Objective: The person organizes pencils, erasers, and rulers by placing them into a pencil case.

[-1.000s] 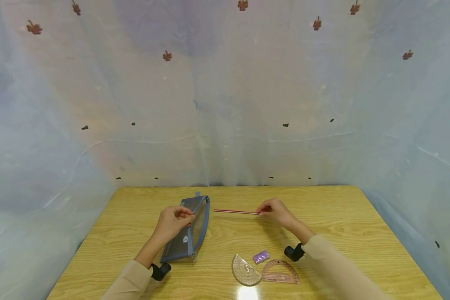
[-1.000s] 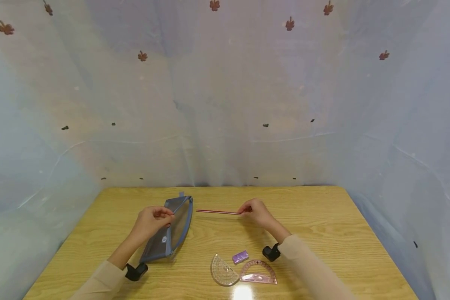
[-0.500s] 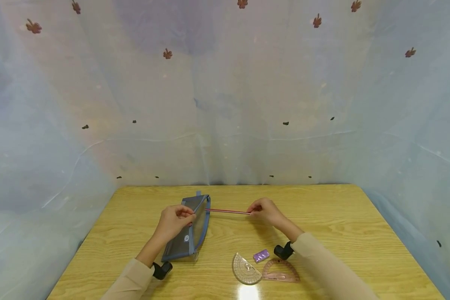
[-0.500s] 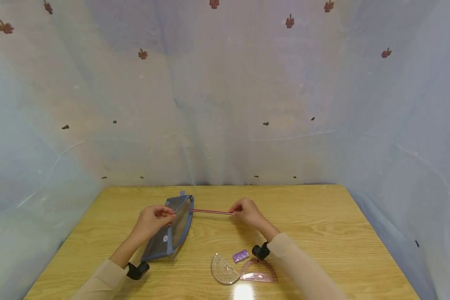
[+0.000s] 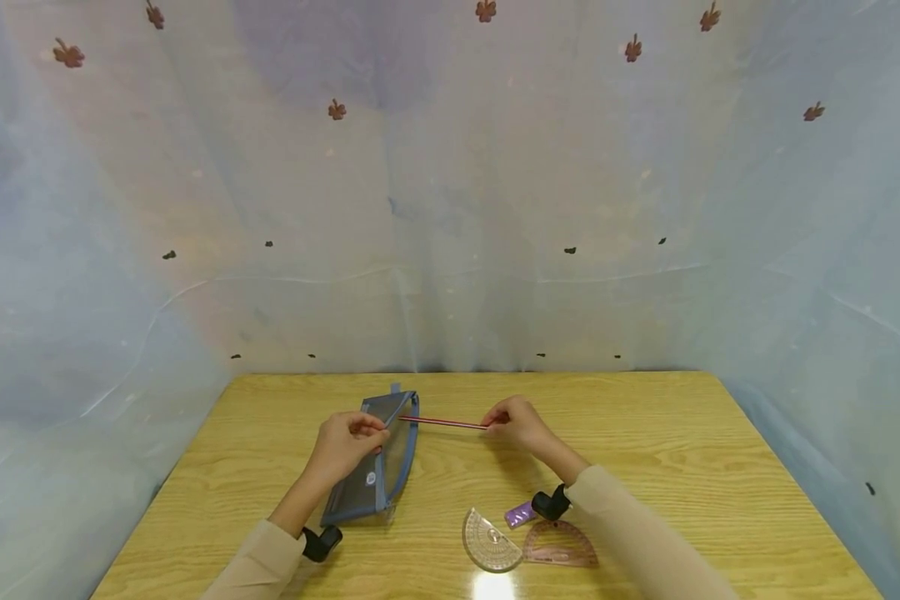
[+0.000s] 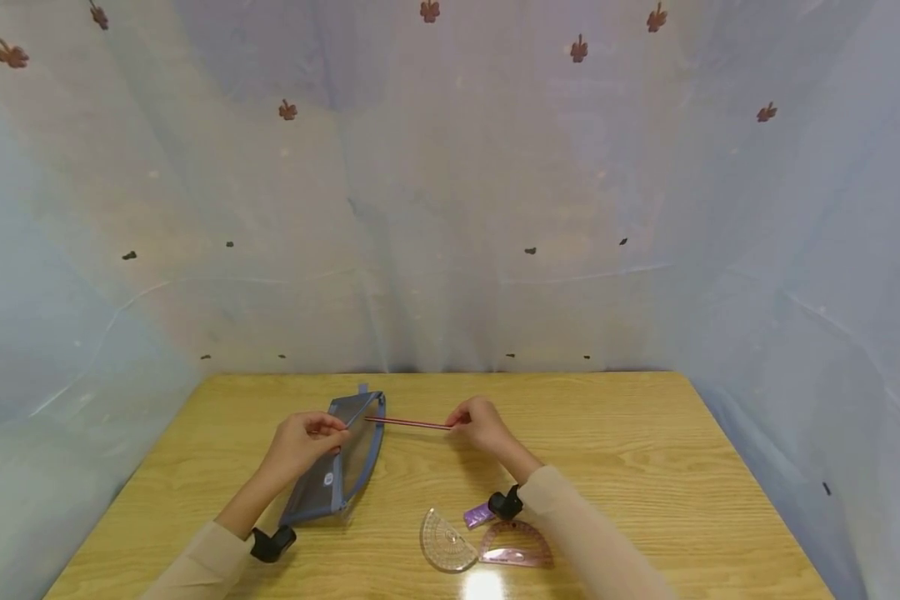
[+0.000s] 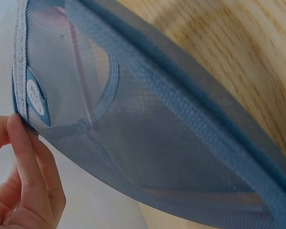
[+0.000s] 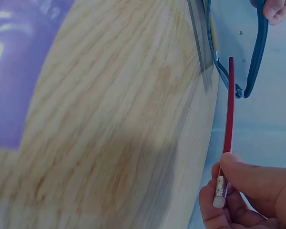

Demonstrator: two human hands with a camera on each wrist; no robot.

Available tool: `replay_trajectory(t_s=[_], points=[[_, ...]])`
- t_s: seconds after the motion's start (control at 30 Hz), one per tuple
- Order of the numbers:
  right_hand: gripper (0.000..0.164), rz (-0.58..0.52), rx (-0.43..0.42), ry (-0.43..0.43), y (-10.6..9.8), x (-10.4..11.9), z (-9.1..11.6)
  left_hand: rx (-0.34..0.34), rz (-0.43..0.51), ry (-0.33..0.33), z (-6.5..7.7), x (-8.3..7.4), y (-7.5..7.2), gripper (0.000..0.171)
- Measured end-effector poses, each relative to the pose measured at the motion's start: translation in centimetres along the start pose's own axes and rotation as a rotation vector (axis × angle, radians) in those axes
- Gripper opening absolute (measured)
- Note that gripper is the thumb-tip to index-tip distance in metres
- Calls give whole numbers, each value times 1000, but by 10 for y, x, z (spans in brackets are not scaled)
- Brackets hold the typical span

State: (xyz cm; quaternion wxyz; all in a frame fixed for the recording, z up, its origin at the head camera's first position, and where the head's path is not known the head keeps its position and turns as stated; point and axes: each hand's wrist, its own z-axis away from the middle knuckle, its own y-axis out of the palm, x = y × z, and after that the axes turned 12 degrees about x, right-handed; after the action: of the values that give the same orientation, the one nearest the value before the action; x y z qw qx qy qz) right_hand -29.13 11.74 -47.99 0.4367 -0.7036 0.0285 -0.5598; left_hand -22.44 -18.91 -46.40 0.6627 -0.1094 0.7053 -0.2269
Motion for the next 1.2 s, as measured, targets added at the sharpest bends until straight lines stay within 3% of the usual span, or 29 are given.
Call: replay_trajectory(t_s=[0.47,1.2], points=[[9,-25,-52,75,15,10,-10,13,11,10,1,2,2,4],[7,-76,-47,123,32,23,-23,10,8,2,1,0,4,4]])
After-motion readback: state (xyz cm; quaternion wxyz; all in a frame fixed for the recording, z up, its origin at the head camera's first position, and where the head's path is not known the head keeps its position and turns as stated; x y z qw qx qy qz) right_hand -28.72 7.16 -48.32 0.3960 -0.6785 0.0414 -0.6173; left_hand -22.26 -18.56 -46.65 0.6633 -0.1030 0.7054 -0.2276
